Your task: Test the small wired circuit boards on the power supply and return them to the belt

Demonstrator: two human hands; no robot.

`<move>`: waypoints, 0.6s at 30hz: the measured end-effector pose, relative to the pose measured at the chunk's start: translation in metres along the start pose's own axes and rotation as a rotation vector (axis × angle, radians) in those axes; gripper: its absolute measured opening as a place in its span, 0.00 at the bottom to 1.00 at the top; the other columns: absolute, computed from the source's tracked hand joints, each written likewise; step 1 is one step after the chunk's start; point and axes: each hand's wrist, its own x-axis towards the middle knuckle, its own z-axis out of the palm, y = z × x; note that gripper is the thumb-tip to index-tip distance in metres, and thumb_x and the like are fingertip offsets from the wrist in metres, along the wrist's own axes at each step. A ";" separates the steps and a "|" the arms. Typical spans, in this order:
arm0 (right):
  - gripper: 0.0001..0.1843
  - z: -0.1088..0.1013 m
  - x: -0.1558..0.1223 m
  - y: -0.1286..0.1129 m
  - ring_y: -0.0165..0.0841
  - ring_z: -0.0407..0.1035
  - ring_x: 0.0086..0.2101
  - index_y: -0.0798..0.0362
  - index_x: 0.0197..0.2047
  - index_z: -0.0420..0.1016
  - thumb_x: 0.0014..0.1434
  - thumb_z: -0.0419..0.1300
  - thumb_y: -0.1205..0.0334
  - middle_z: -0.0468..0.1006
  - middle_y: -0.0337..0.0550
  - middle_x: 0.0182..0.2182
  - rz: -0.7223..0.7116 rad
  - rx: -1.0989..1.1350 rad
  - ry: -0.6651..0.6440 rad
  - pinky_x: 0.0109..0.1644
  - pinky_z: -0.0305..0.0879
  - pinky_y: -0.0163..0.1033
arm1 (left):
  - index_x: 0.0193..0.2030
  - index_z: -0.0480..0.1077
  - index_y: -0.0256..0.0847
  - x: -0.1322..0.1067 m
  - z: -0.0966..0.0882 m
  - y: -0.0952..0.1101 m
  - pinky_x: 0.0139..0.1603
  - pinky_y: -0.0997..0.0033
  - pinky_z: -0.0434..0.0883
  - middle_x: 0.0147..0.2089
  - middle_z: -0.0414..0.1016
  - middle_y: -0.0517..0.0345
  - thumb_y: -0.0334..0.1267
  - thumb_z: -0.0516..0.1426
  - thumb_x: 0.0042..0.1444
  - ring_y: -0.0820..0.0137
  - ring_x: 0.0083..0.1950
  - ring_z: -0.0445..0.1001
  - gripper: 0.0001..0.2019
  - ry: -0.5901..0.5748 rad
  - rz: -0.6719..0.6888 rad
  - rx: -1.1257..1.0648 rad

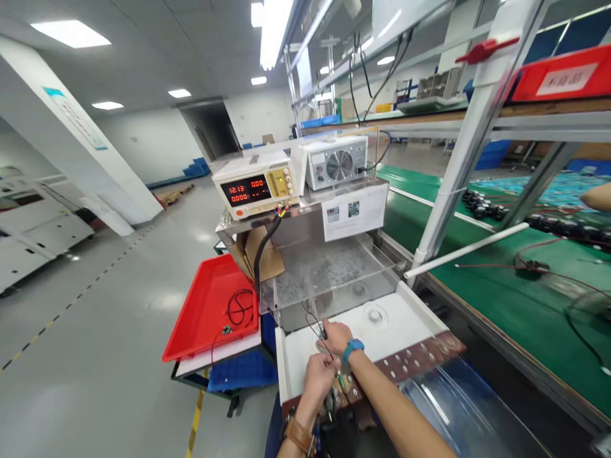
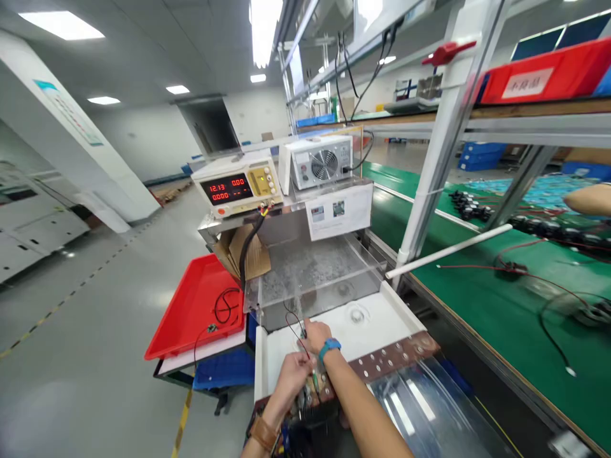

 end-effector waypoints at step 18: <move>0.21 -0.076 -0.021 0.089 0.31 0.67 0.25 0.53 0.35 0.72 0.53 0.60 0.41 0.73 0.37 0.23 0.390 0.912 1.069 0.29 0.58 0.33 | 0.37 0.69 0.41 0.027 -0.019 -0.003 0.29 0.62 0.72 0.31 0.79 0.51 0.58 0.66 0.31 0.55 0.34 0.79 0.29 0.219 -0.065 -0.383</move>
